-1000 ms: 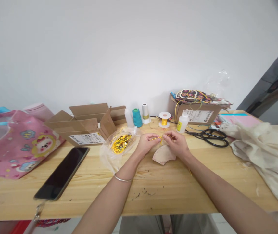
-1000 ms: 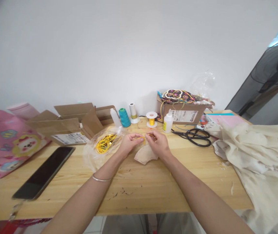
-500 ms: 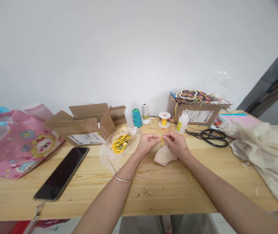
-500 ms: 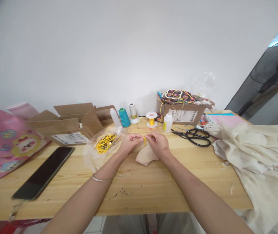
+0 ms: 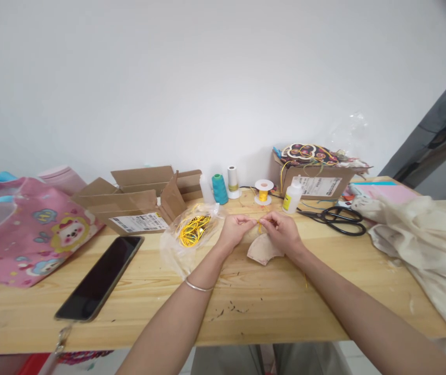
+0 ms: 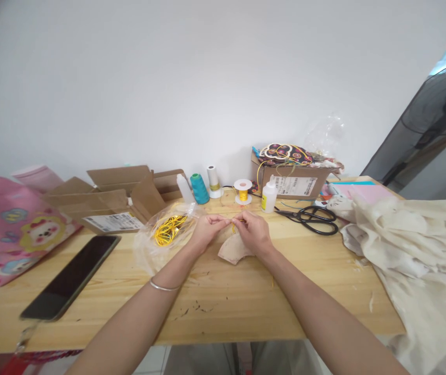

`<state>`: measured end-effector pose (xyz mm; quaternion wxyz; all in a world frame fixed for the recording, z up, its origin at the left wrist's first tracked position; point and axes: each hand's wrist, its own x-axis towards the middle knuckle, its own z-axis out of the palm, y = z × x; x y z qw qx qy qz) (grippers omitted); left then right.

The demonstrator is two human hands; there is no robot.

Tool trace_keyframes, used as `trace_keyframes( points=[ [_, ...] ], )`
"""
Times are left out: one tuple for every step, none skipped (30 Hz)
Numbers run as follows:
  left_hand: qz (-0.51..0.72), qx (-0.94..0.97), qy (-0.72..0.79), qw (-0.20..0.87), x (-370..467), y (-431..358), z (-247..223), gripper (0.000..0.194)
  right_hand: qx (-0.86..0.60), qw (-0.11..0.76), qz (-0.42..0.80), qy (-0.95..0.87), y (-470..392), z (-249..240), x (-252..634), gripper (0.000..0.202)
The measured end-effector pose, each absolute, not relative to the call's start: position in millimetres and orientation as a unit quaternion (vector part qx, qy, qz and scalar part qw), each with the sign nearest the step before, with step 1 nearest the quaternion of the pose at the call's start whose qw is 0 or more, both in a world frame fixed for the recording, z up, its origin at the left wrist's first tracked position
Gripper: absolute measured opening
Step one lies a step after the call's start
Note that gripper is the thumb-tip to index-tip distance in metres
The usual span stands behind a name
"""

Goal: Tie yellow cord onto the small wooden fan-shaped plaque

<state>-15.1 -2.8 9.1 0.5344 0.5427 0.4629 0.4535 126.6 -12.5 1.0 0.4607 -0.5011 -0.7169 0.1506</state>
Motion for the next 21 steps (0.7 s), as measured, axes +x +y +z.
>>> trace_keyframes(
  points=[
    [0.455, 0.544, 0.463, 0.531, -14.9, -2.9, 9.2, 0.019, -0.502, 0.460, 0.152, -0.716, -12.4, 0.9, 126.7, 0.017],
    [0.457, 0.545, 0.464, 0.528, -14.8, -3.1, 9.5, 0.019, -0.503, 0.461, 0.159, -0.713, -12.0, 0.7, 126.9, 0.017],
    [0.458, 0.545, 0.465, 0.526, -14.8, -3.4, 10.0, 0.019, -0.505, 0.464, 0.169, -0.708, -11.4, 0.4, 127.0, 0.018],
    [0.458, 0.545, 0.466, 0.525, -14.9, -3.6, 10.5, 0.018, -0.507, 0.467, 0.183, -0.701, -10.7, 0.0, 127.2, 0.018],
    [0.457, 0.545, 0.467, 0.525, -15.2, -3.8, 11.0, 0.018, -0.509, 0.470, 0.197, -0.694, -9.8, -0.3, 127.2, 0.019],
    [0.455, 0.546, 0.467, 0.526, -15.5, -3.9, 11.3, 0.018, -0.510, 0.474, 0.212, -0.686, -8.9, -0.7, 127.3, 0.019],
    [0.454, 0.548, 0.466, 0.525, -15.9, -3.9, 11.4, 0.018, -0.510, 0.479, 0.224, -0.679, -8.1, -0.9, 127.3, 0.020],
    [0.455, 0.551, 0.463, 0.524, -16.3, -3.7, 11.3, 0.018, -0.508, 0.484, 0.235, -0.673, -7.5, -1.0, 127.2, 0.020],
    [0.457, 0.554, 0.459, 0.523, -16.6, -3.5, 11.0, 0.019, -0.505, 0.488, 0.244, -0.668, -7.1, -1.1, 127.2, 0.020],
    [0.458, 0.558, 0.453, 0.523, -16.8, -3.2, 10.6, 0.020, -0.502, 0.492, 0.253, -0.665, -6.9, -1.1, 127.0, 0.021],
    [0.458, 0.561, 0.448, 0.523, -16.9, -2.9, 10.2, 0.021, -0.498, 0.494, 0.260, -0.663, -6.8, -1.1, 126.9, 0.021],
    [0.457, 0.564, 0.444, 0.525, -16.9, -2.7, 9.9, 0.022, -0.496, 0.496, 0.266, -0.661, -7.0, -1.1, 126.7, 0.021],
    [0.453, 0.567, 0.442, 0.528, -16.9, -2.7, 9.9, 0.023, -0.494, 0.496, 0.270, -0.661, -7.2, -1.1, 126.5, 0.021],
    [0.447, 0.569, 0.442, 0.530, -16.8, -2.8, 10.1, 0.024, -0.493, 0.496, 0.273, -0.660, -7.5, -1.0, 126.4, 0.021],
    [0.442, 0.571, 0.443, 0.532, -16.7, -3.0, 10.5, 0.025, -0.494, 0.496, 0.274, -0.660, -7.8, -0.9, 126.2, 0.021],
    [0.437, 0.573, 0.444, 0.533, -16.7, -3.3, 11.0, 0.025, -0.494, 0.495, 0.273, -0.660, -8.1, -0.8, 126.2, 0.020],
    [0.433, 0.576, 0.444, 0.533, -16.7, -3.7, 11.6, 0.024, -0.496, 0.494, 0.271, -0.661, -8.4, -0.7, 126.2, 0.020],
    [0.429, 0.578, 0.443, 0.534, -16.8, -4.0, 12.2, 0.024, -0.496, 0.493, 0.269, -0.662, -8.6, -0.6, 126.2, 0.020],
    [0.428, 0.580, 0.443, 0.534, -17.0, -4.3, 12.7, 0.023, -0.497, 0.492, 0.267, -0.664, -8.9, -0.4, 126.3, 0.020],
    [0.427, 0.581, 0.441, 0.534, -17.1, -4.5, 13.0, 0.023, -0.497, 0.490, 0.263, -0.667, -9.1, -0.3, 126.3, 0.020],
    [0.427, 0.581, 0.441, 0.534, -17.3, -4.7, 13.3, 0.024, -0.496, 0.488, 0.258, -0.670, -9.4, -0.2, 126.4, 0.020]
  ],
)
